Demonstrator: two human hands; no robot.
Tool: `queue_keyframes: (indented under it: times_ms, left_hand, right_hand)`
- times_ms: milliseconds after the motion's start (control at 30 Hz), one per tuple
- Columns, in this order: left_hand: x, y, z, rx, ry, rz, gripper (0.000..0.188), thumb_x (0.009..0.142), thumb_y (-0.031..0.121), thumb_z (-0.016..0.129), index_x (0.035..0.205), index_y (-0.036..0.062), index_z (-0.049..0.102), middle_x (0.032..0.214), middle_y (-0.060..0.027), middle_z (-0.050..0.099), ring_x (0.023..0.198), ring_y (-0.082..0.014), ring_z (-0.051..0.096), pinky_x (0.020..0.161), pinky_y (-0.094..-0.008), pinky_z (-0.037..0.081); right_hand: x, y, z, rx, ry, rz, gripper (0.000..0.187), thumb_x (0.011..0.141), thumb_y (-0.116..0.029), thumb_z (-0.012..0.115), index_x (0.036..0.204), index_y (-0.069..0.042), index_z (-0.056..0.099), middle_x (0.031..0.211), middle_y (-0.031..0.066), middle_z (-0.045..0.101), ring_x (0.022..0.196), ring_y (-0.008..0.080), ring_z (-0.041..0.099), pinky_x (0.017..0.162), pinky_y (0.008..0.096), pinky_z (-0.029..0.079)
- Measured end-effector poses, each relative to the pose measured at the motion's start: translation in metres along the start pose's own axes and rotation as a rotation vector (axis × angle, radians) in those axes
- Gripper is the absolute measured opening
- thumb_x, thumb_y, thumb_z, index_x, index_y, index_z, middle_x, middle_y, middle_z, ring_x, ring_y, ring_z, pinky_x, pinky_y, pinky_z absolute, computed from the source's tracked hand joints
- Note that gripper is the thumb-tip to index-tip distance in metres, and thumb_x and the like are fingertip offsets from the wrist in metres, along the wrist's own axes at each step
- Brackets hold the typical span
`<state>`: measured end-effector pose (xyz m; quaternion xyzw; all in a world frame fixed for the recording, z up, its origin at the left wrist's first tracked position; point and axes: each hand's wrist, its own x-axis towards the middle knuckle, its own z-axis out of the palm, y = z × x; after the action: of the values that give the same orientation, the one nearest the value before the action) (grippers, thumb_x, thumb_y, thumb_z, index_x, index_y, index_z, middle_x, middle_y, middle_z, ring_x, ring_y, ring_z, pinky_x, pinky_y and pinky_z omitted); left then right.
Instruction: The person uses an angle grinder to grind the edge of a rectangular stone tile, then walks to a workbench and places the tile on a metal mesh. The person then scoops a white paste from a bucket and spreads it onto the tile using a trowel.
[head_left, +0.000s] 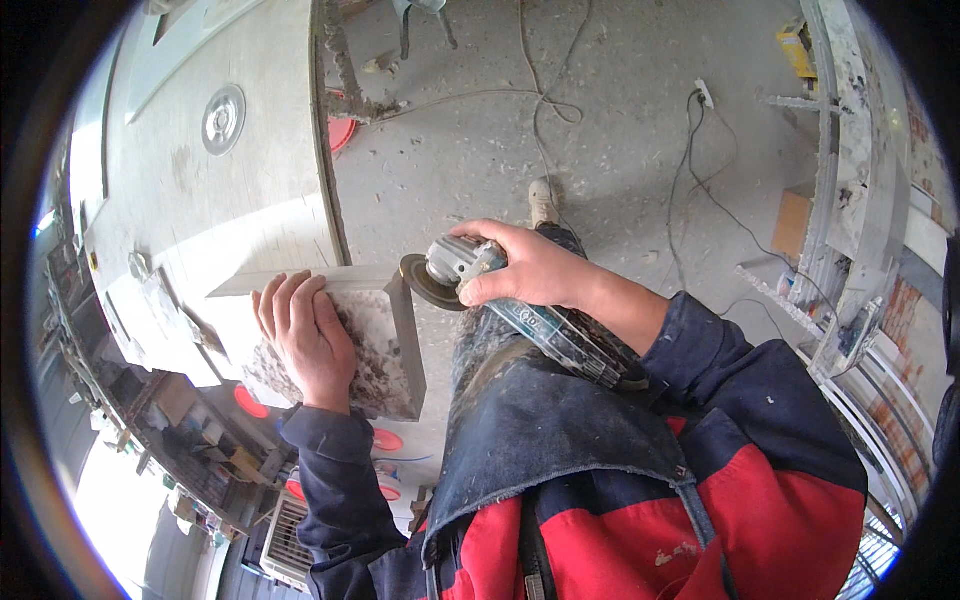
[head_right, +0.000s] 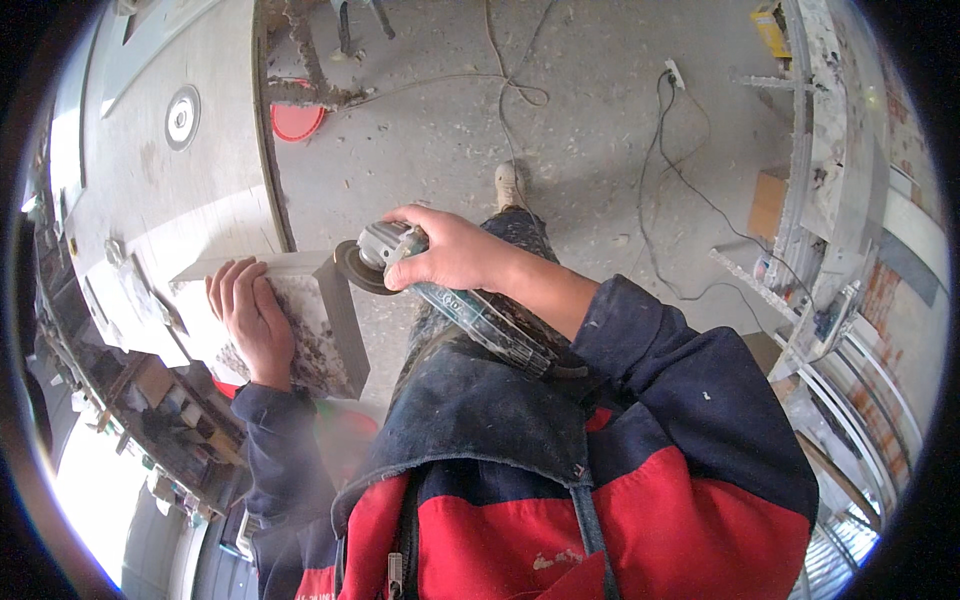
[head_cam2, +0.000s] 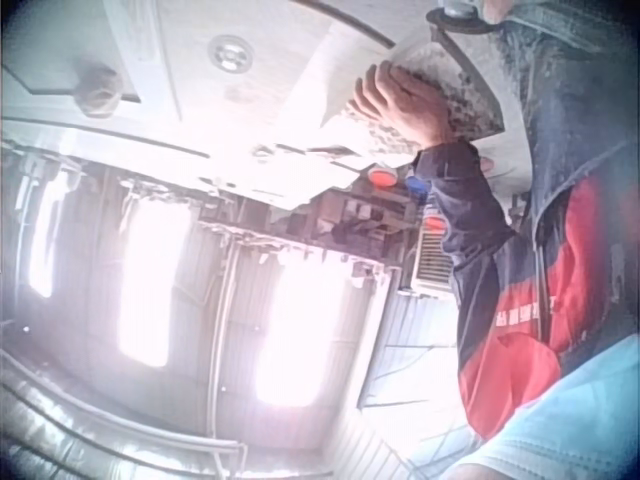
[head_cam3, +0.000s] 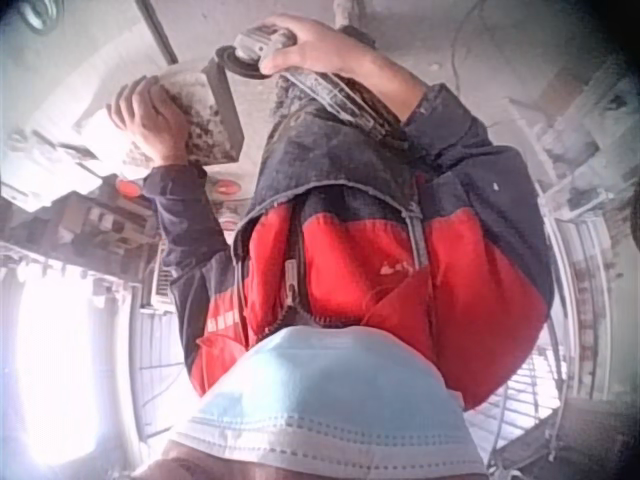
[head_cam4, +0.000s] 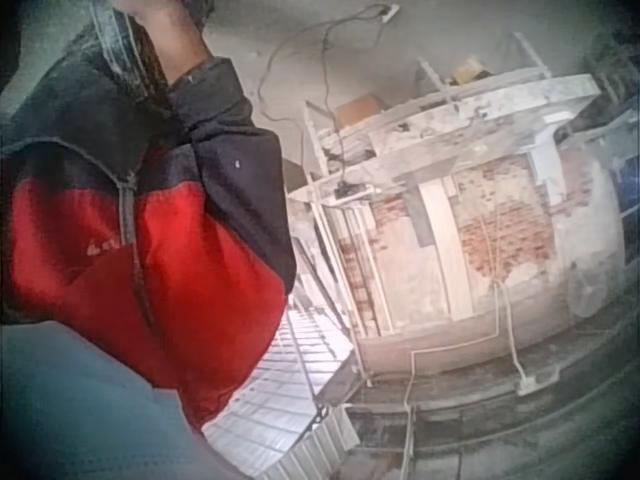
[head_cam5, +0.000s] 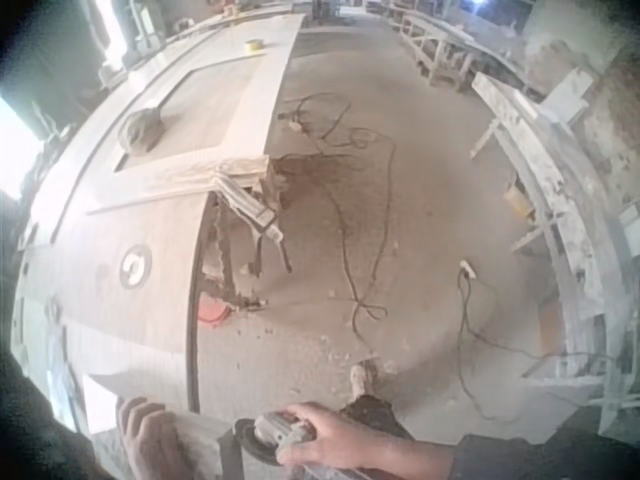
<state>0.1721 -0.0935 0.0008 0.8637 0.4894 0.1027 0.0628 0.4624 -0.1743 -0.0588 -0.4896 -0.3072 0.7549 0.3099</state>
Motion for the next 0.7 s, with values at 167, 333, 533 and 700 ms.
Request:
queue_keyframes:
  times_ms: [167, 333, 533, 700]
  left_hand:
    - [0.0013, 0.0036, -0.0025, 0.008, -0.008, -0.001, 0.022, 0.104, 0.015, 0.051, 0.111, 0.0045, 0.069, 0.120, -0.0121, 0.068, 0.125, -0.0338, 0.056, 0.121, -0.0533, 0.028]
    - [0.0010, 0.0025, -0.0018, -0.005, -0.008, -0.006, 0.019, 0.102, 0.015, 0.054, 0.110, 0.0065, 0.068, 0.119, -0.0102, 0.068, 0.125, -0.0338, 0.056, 0.120, -0.0552, 0.027]
    - [0.0018, 0.0022, -0.0021, -0.002, -0.005, 0.000, 0.018, 0.102, 0.015, 0.055, 0.109, 0.0065, 0.068, 0.118, -0.0101, 0.068, 0.124, -0.0338, 0.057, 0.119, -0.0546, 0.028]
    - [0.0016, 0.0042, -0.0028, 0.002, -0.004, -0.005, 0.018, 0.101, 0.016, 0.055, 0.109, 0.0064, 0.069, 0.119, -0.0104, 0.068, 0.123, -0.0340, 0.057, 0.119, -0.0547, 0.028]
  right_hand:
    - [-0.0004, -0.0002, -0.0011, 0.005, -0.028, -0.023, 0.080, 0.080, -0.020, 0.085, 0.148, 0.002, 0.048, 0.134, 0.0127, 0.062, 0.126, 0.0211, 0.058, 0.110, 0.0337, 0.044]
    - [0.0012, 0.0007, -0.0015, 0.005, -0.039, -0.023, 0.080, 0.080, -0.021, 0.086, 0.147, 0.002, 0.049, 0.134, 0.0125, 0.062, 0.125, 0.0207, 0.058, 0.110, 0.0335, 0.045]
    - [0.0019, 0.0001, -0.0009, 0.007, -0.027, -0.050, 0.079, 0.078, -0.022, 0.086, 0.145, 0.002, 0.051, 0.131, 0.0138, 0.064, 0.123, 0.0217, 0.060, 0.108, 0.0339, 0.046]
    - [-0.0002, -0.0003, 0.0005, -0.007, 0.014, -0.092, 0.076, 0.074, -0.025, 0.085, 0.140, 0.001, 0.057, 0.127, 0.0160, 0.068, 0.119, 0.0241, 0.064, 0.104, 0.0350, 0.048]
